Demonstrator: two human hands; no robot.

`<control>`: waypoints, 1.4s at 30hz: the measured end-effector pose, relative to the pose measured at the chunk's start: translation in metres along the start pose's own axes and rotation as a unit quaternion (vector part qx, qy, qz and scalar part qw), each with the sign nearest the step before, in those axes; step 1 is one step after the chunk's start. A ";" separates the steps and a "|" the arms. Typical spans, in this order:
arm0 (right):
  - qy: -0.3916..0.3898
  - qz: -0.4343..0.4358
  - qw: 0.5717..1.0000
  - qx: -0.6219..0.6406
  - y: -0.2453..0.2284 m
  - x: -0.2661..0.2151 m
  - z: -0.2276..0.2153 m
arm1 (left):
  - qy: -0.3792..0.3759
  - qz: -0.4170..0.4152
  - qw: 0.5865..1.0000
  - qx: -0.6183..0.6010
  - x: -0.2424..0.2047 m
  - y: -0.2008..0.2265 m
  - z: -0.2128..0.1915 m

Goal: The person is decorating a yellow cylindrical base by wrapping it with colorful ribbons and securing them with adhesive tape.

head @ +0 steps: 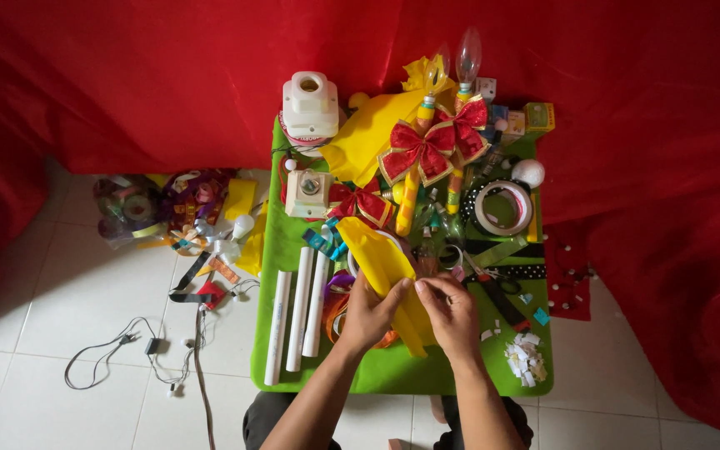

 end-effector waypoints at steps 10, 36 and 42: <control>0.015 -0.005 1.000 -0.005 0.002 -0.001 -0.002 | 0.002 -0.021 1.000 -0.021 0.000 -0.007 0.003; 0.080 -0.012 0.993 -0.082 0.005 -0.006 -0.077 | 0.161 -0.053 0.973 -0.159 -0.008 0.007 -0.035; 0.052 -0.032 0.952 -0.300 -0.014 -0.037 -0.152 | 0.181 -0.034 0.967 -0.174 -0.033 0.030 -0.048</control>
Point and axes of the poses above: each hand's wrist, its own x-axis towards the middle knuckle, its own z-axis out of the palm, y = z × x, the point moved 9 cm from there along x, towards the middle knuckle, and after that the axes turned 6 degrees about x, right-handed, at the moved point
